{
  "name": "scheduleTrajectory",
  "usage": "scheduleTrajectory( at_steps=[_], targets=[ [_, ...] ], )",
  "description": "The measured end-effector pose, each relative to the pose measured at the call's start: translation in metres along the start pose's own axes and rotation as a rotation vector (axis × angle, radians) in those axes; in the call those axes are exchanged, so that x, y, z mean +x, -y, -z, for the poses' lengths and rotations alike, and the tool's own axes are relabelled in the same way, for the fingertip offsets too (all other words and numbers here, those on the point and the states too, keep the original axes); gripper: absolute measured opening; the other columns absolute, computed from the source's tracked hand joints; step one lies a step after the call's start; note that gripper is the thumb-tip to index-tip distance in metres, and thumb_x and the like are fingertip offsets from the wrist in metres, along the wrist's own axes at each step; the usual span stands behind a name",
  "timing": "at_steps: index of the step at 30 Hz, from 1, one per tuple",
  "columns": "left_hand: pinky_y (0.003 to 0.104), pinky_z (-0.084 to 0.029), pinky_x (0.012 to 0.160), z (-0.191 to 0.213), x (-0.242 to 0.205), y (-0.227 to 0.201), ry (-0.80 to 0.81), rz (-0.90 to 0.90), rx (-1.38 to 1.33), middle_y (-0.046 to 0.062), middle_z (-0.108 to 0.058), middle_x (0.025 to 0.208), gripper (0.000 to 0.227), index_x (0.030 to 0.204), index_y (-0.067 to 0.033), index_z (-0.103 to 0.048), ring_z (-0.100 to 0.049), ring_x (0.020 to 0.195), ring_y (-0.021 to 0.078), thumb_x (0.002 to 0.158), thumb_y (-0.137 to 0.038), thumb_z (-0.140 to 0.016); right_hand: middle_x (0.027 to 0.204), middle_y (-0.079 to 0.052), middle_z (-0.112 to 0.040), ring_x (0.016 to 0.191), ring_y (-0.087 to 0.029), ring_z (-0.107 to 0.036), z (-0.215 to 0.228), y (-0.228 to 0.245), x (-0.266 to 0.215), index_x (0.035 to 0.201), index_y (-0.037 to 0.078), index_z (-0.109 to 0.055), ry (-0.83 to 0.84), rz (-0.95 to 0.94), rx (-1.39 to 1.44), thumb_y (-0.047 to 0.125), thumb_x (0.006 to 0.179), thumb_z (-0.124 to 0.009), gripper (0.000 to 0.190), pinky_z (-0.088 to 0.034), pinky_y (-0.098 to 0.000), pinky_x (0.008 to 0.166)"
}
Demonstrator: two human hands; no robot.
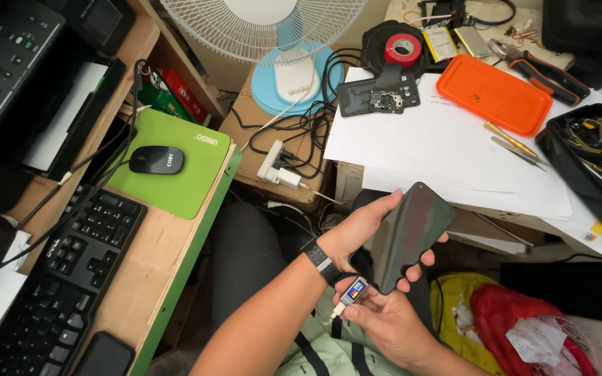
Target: The person plugs a USB cable into a power adapter and then connects the other end to a smartphone. The phone screen lights up, displaying a charging icon and the Huawei logo as it begins to boot up.
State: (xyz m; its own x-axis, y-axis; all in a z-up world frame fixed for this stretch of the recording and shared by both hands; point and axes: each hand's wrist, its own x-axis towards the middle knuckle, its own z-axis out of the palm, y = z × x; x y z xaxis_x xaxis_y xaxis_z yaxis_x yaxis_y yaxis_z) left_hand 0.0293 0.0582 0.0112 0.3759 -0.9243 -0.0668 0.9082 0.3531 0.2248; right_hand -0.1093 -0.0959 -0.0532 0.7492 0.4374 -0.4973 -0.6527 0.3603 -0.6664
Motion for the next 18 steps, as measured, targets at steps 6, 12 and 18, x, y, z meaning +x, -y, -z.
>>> scheduleTrajectory(
  at_steps=[6, 12, 18],
  targets=[
    [0.052, -0.068, 0.085, 0.003, 0.002, 0.000, 0.006, 0.020, 0.005, 0.024, -0.075, 0.126, 0.098, 0.166, 0.0057, -0.056, -0.077, 0.096, 0.0390, 0.126, -0.084, -0.045, 0.139, -0.020, -0.078, 0.125, -0.033, -0.072, 0.002, 0.002, 0.002, 0.145, -0.010, -0.077, 0.015, -0.008, -0.015, -0.006, 0.098, -0.082, 0.047, -0.060, -0.0501, 0.109],
    [0.053, -0.068, 0.085, 0.004, 0.004, 0.000, 0.002, 0.049, -0.035, 0.024, -0.075, 0.126, 0.098, 0.165, 0.0042, -0.056, -0.077, 0.096, 0.0400, 0.125, -0.084, -0.047, 0.133, -0.021, -0.079, 0.125, -0.033, -0.073, 0.004, 0.002, 0.003, 0.145, -0.010, -0.078, 0.041, 0.005, -0.029, -0.004, 0.098, -0.083, 0.047, -0.059, -0.0511, 0.112],
    [0.058, -0.069, 0.082, 0.008, 0.011, -0.006, 0.045, 0.082, 0.008, 0.027, -0.073, 0.123, 0.095, 0.160, 0.0052, -0.057, -0.077, 0.095, 0.0436, 0.126, -0.082, -0.045, 0.131, -0.023, -0.078, 0.132, -0.034, -0.073, 0.006, 0.002, 0.006, 0.151, -0.007, -0.073, 0.045, -0.002, 0.001, -0.007, 0.098, -0.081, 0.054, -0.059, -0.0507, 0.114]
  ],
)
